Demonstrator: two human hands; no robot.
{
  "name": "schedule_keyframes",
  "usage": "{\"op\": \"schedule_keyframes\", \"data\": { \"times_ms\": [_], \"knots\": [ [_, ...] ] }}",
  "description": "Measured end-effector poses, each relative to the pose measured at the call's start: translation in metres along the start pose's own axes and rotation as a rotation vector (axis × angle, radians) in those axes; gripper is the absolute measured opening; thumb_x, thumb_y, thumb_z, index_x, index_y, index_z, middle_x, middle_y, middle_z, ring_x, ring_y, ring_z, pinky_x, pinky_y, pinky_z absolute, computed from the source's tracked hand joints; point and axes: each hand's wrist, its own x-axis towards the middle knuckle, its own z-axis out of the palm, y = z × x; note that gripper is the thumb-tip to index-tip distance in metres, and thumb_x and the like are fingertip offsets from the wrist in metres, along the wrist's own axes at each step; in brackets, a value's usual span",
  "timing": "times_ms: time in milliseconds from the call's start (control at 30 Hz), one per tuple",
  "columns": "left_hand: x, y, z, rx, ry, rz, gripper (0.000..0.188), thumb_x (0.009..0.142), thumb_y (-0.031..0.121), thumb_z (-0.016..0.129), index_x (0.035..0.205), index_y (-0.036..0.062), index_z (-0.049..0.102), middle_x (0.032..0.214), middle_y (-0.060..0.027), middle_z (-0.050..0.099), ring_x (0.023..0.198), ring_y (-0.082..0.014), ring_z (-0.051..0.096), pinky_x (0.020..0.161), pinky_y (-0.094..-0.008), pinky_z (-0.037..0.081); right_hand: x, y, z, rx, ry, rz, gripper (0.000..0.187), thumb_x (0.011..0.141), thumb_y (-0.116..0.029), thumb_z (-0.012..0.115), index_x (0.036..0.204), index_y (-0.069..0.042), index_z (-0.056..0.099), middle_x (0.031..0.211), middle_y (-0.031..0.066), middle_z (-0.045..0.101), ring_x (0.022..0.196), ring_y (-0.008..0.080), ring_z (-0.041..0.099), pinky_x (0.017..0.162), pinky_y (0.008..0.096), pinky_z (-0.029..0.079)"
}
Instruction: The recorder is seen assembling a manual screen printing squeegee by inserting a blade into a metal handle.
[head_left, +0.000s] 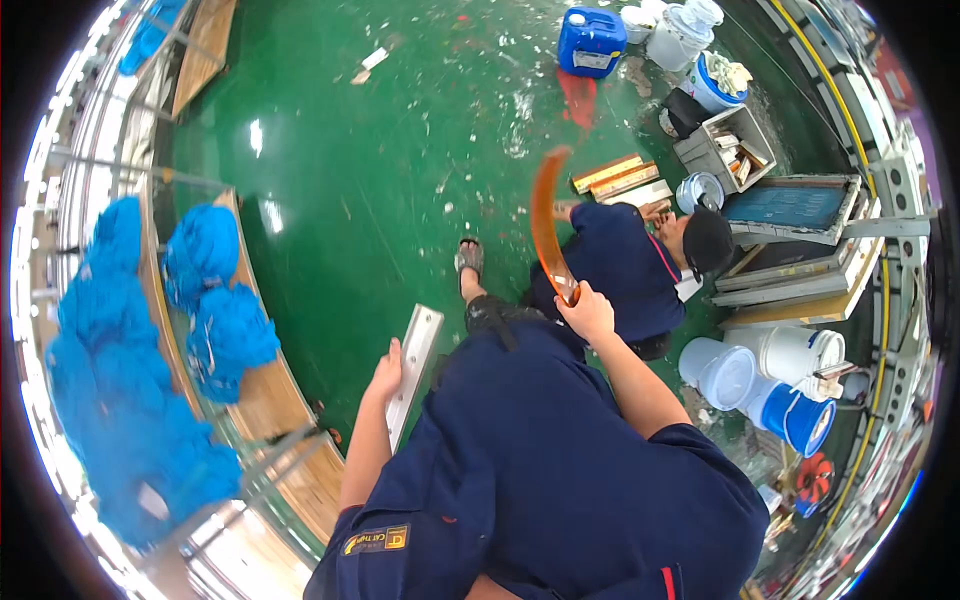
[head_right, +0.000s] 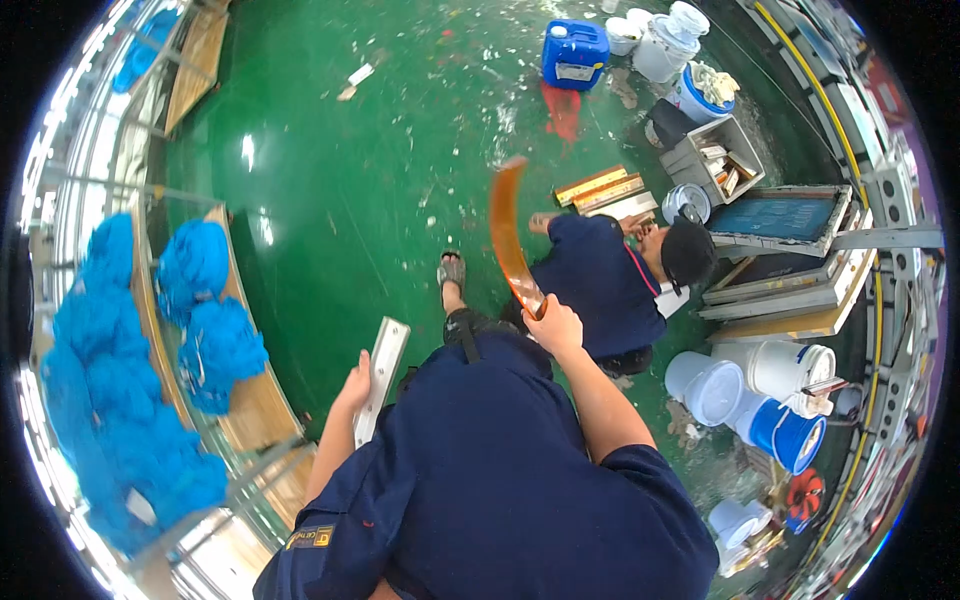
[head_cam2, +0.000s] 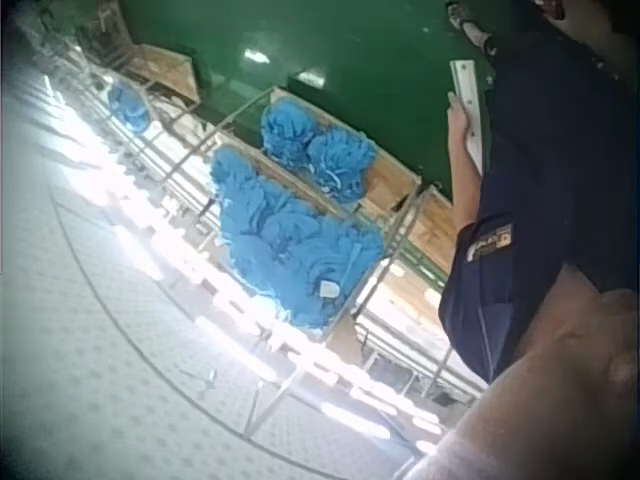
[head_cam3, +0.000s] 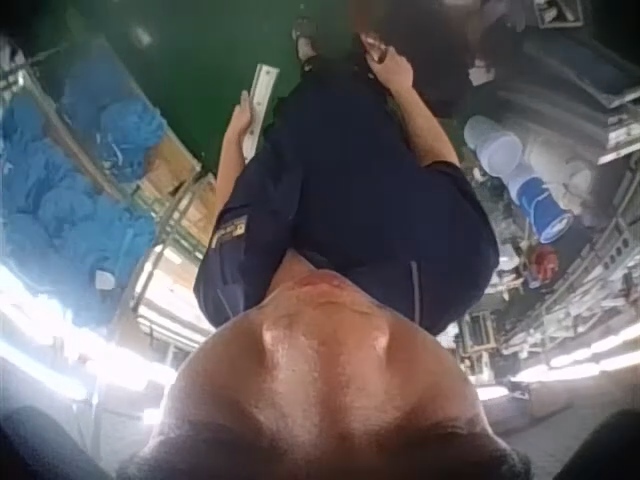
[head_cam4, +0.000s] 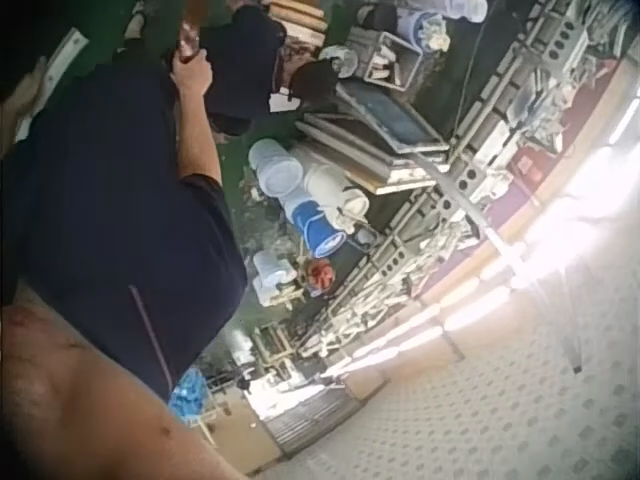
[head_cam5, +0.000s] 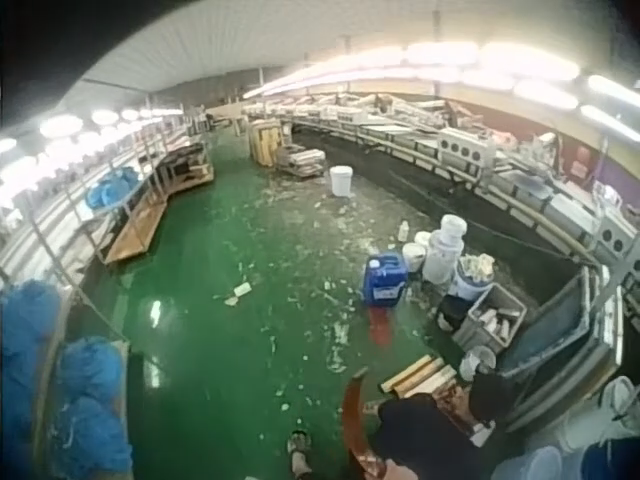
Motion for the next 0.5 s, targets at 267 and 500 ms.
{"op": "schedule_keyframes", "data": {
  "times_ms": [267, 500],
  "knots": [
    [0.156, 0.133, -0.117, -0.130, 0.017, -0.390, 0.109, 0.098, 0.085, 0.024, 0.147, -0.0076, 0.053, 0.134, -0.0283, 0.066, 0.128, -0.0416, 0.062, 0.109, -0.0464, 0.049, 0.239, -0.049, -0.079, 0.429, 0.330, 0.526, 0.055, 0.085, -0.052, 0.073, 0.107, -0.001, 0.071, 0.108, 0.0247, 0.075, 0.106, 0.0415, 0.073, 0.094, 0.0493, 0.056],
    [0.357, 0.347, -0.190, -0.203, 0.302, -0.418, 0.101, 0.102, 0.080, 0.025, 0.156, -0.0036, 0.042, 0.154, -0.0198, 0.053, 0.137, -0.0384, 0.055, 0.113, -0.0520, 0.046, 0.389, -0.082, -0.158, 0.584, 0.346, 0.684, 0.060, 0.086, -0.056, 0.073, 0.114, -0.003, 0.064, 0.105, 0.0243, 0.075, 0.104, 0.0423, 0.073, 0.092, 0.0503, 0.056]
  ]
}}
